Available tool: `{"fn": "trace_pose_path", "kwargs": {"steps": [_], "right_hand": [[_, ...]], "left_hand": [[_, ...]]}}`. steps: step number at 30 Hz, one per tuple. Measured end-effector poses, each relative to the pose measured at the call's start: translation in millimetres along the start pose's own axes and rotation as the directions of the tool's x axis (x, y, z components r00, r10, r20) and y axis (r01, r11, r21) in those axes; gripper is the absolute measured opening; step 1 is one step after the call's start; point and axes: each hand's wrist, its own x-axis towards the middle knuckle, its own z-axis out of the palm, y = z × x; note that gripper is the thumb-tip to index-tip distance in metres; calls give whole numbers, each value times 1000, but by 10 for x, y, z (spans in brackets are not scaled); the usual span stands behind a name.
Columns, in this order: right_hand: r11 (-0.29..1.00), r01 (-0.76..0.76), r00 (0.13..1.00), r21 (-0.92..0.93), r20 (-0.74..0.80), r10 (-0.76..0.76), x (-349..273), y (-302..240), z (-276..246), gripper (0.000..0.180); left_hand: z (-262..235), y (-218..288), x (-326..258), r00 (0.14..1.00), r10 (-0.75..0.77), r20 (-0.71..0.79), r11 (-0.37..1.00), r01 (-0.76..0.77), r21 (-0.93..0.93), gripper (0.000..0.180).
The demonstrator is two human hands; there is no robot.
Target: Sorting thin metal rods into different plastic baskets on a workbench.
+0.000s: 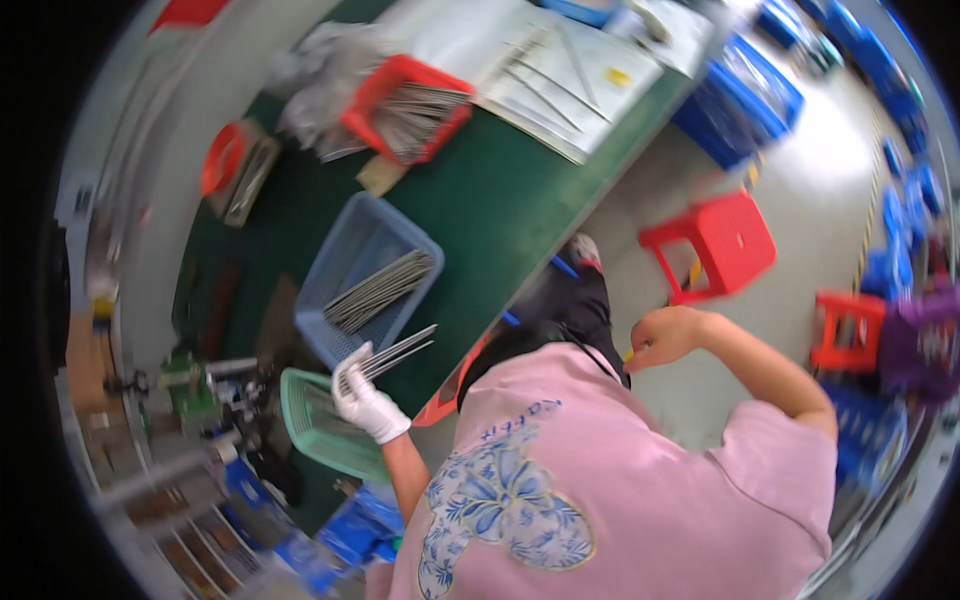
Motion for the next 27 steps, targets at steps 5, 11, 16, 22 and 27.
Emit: {"fn": "trace_pose_path", "kwargs": {"steps": [5,11,16,22,27], "right_hand": [[970,120,643,-213,-728,-240,388,-577,-562,15],[385,614,111,-689,-408,-906,986,-2017,-826,13],[372,788,159,-490,-422,-893,1218,-2272,-727,12],[427,788,223,-444,-440,-870,1279,-2295,-702,9],[414,787,207,-458,-436,-876,1314,-2297,-682,8]], "left_hand": [[193,155,1,983,-98,155,989,115,-99,12],[264,-11,-53,996,45,78,990,-34,-135,10],[249,12,-119,998,28,51,999,-27,-28,12],[204,31,-114,998,39,46,997,-36,-66,15],[200,44,-122,999,26,43,995,-21,-99,15]]}}
